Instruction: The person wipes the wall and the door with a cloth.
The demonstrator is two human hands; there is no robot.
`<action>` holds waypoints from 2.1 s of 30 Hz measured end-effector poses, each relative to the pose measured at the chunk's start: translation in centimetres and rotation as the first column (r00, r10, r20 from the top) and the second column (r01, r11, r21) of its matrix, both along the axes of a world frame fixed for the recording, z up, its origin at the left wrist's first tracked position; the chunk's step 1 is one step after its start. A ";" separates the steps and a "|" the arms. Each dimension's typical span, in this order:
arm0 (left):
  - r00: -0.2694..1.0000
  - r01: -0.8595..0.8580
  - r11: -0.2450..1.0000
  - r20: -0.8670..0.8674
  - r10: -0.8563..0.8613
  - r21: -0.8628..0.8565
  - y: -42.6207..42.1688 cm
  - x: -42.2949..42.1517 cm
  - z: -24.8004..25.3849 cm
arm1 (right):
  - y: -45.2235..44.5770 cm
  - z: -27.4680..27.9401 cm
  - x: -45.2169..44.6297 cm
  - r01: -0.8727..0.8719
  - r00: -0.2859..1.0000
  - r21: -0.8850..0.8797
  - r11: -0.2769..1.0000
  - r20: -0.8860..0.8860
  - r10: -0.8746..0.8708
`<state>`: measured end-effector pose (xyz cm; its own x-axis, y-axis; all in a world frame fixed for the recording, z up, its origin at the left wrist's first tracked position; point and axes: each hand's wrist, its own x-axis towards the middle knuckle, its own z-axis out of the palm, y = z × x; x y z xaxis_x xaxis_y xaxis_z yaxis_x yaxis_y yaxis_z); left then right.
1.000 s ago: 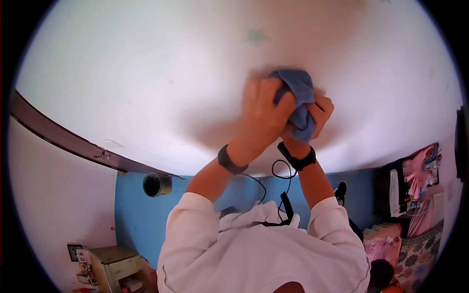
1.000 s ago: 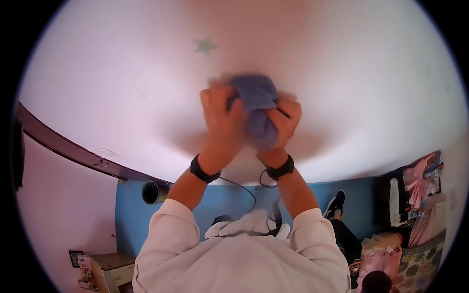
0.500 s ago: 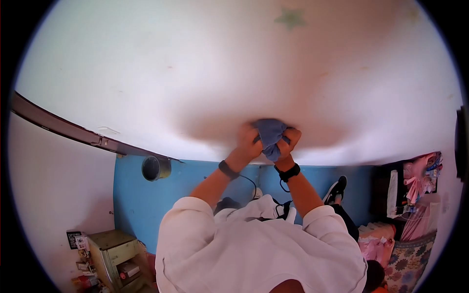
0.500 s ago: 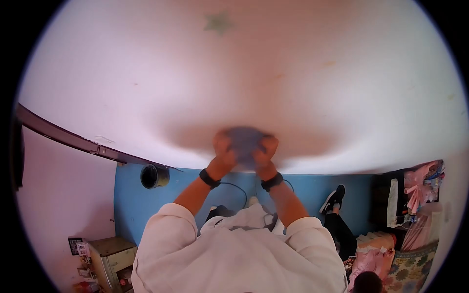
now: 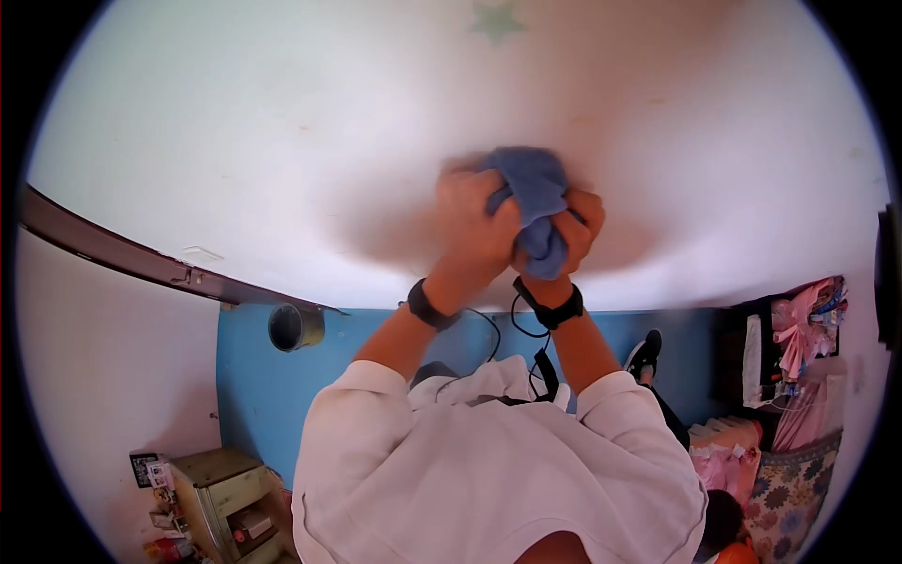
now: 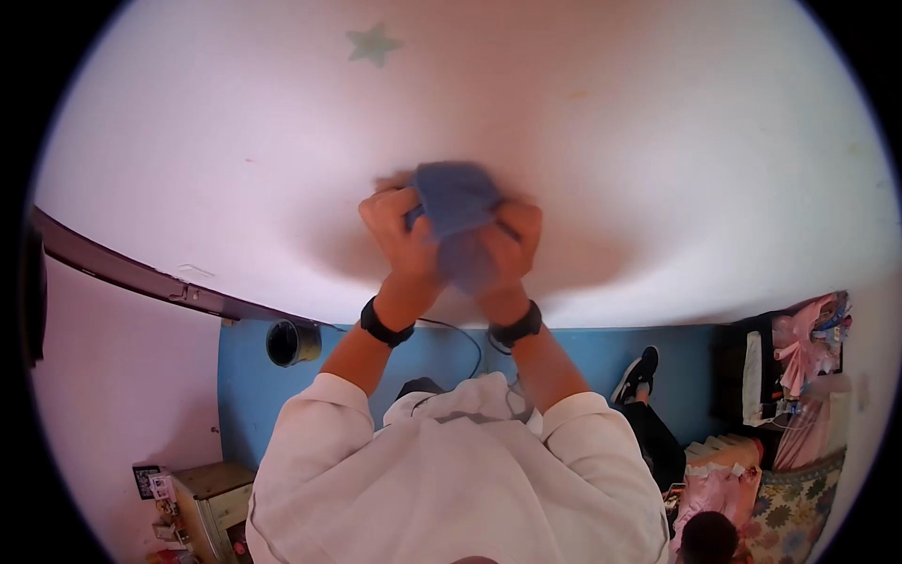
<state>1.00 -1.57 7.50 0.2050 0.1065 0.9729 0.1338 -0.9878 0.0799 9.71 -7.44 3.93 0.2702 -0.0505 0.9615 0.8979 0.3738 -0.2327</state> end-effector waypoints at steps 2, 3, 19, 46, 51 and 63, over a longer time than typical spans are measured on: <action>0.998 0.060 0.996 0.023 -0.061 0.067 -1.9 2.8 2.1 | -1.6 0.6 2.5 0.067 0.996 0.063 0.996 -0.067 -0.063; 0.996 0.088 0.989 -0.003 -0.089 0.122 -2.8 4.2 2.8 | -2.3 -0.1 4.0 0.105 0.990 0.069 0.992 -0.104 -0.098; 0.962 0.252 0.965 -0.127 -0.242 0.075 0.7 0.2 -2.5 | -1.1 -4.7 -0.6 -0.078 0.925 -0.146 0.986 -0.380 0.017; 0.997 -0.041 0.881 -0.074 0.007 -0.472 4.7 -12.3 -8.1 | 4.9 -3.2 -9.8 -0.101 0.975 -0.490 0.866 0.125 0.184; 0.977 -0.101 0.874 -0.213 -0.002 -0.476 4.7 -13.4 -8.9 | 4.8 -3.6 -10.7 -0.122 0.983 -0.521 0.845 0.052 0.175; 0.990 -0.129 0.778 -0.129 0.063 -0.614 2.2 -10.0 -7.4 | 2.1 -0.5 -7.7 -0.236 0.953 -0.609 0.757 0.008 0.303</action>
